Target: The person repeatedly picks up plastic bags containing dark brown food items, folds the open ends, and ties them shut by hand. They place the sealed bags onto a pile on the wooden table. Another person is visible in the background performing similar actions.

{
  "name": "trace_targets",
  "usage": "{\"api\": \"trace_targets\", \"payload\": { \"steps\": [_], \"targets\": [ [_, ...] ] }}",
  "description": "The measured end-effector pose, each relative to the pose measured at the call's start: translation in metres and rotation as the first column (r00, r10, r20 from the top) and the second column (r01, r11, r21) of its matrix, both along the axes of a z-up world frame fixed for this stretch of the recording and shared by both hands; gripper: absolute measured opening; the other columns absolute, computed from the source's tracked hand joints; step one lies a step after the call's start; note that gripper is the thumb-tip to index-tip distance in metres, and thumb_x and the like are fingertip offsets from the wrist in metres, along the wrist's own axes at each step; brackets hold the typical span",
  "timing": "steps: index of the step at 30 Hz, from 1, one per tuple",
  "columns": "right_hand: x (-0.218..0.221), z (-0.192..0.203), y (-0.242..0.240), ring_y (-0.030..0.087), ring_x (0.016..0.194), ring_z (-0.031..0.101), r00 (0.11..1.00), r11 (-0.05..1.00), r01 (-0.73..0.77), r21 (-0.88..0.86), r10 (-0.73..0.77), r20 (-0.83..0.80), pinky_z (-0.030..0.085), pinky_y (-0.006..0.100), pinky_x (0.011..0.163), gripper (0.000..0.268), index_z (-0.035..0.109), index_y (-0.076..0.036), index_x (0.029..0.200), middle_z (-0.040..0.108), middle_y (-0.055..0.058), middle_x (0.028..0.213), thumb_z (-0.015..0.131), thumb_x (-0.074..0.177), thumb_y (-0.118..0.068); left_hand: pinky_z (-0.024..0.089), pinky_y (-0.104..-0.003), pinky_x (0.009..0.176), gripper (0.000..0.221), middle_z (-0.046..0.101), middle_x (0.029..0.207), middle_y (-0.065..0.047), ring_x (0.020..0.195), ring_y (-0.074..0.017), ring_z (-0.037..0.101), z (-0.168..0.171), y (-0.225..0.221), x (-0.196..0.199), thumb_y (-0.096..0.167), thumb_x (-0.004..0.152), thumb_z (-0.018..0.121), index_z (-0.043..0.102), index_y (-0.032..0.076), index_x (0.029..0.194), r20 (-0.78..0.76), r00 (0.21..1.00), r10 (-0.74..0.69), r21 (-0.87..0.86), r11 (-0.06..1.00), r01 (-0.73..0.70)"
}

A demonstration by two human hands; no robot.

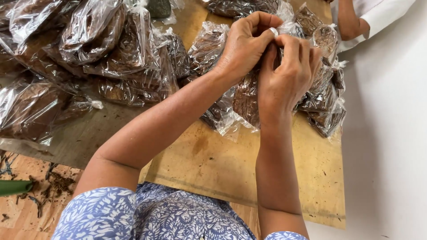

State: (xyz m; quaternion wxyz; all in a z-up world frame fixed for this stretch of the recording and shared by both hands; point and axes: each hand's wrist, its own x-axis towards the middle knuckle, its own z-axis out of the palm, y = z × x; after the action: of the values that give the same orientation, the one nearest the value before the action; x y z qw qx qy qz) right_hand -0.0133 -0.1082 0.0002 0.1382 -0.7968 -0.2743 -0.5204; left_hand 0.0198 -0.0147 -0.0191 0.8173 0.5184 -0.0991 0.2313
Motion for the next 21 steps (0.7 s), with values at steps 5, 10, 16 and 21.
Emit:
{"api": "trace_targets", "payload": {
  "steps": [5, 10, 16, 21],
  "targets": [
    [0.011, -0.005, -0.003, 0.019, 0.081, 0.046, 0.999, 0.999, 0.033, -0.023, -0.033, 0.002, 0.036, 0.032, 0.071, 0.01, 0.066, -0.013, 0.093, 0.064, -0.001, 0.089, 0.07, 0.091, -0.022, 0.055, -0.02, 0.058, 0.018, 0.068, 0.078, -0.003, 0.066, -0.0081, 0.062, -0.005, 0.006, 0.007, 0.001, 0.082, 0.054, 0.067, 0.004, 0.094, -0.078, 0.996, 0.029, 0.057, 0.998, -0.025],
    [0.025, -0.005, -0.009, 0.02, 0.081, 0.042, 0.999, 0.995, 0.044, -0.085, -0.042, 0.021, 0.035, 0.033, 0.074, 0.009, 0.067, -0.013, 0.091, 0.06, -0.001, 0.086, 0.074, 0.087, -0.017, 0.053, -0.02, 0.058, 0.019, 0.067, 0.079, -0.002, 0.064, -0.007, 0.06, -0.007, 0.008, 0.015, 0.002, 0.083, 0.053, 0.066, 0.003, 0.097, -0.069, 0.998, -0.001, 0.076, 0.997, 0.006],
    [0.02, 0.012, -0.01, 0.023, 0.088, 0.047, 0.998, 0.997, -0.058, -0.059, 0.056, -0.031, 0.034, 0.037, 0.083, 0.007, 0.068, -0.012, 0.088, 0.062, -0.001, 0.086, 0.073, 0.084, -0.012, 0.052, -0.019, 0.057, 0.017, 0.067, 0.075, 0.002, 0.063, -0.0048, 0.058, -0.006, 0.005, 0.023, 0.003, 0.081, 0.055, 0.067, 0.008, 0.091, 0.005, 0.999, 0.052, 0.132, 0.99, -0.052],
    [0.022, 0.008, -0.015, 0.021, 0.087, 0.044, 0.992, 0.993, 0.106, -0.052, -0.102, 0.074, 0.033, 0.036, 0.075, 0.007, 0.064, -0.016, 0.081, 0.057, -0.004, 0.08, 0.07, 0.077, -0.015, 0.059, -0.023, 0.069, 0.014, 0.069, 0.083, -0.01, 0.075, -0.0146, 0.066, -0.014, -0.016, 0.027, -0.004, 0.085, 0.055, 0.067, -0.002, 0.093, 0.065, 0.991, -0.121, -0.116, 0.985, 0.128]
  ]
}}
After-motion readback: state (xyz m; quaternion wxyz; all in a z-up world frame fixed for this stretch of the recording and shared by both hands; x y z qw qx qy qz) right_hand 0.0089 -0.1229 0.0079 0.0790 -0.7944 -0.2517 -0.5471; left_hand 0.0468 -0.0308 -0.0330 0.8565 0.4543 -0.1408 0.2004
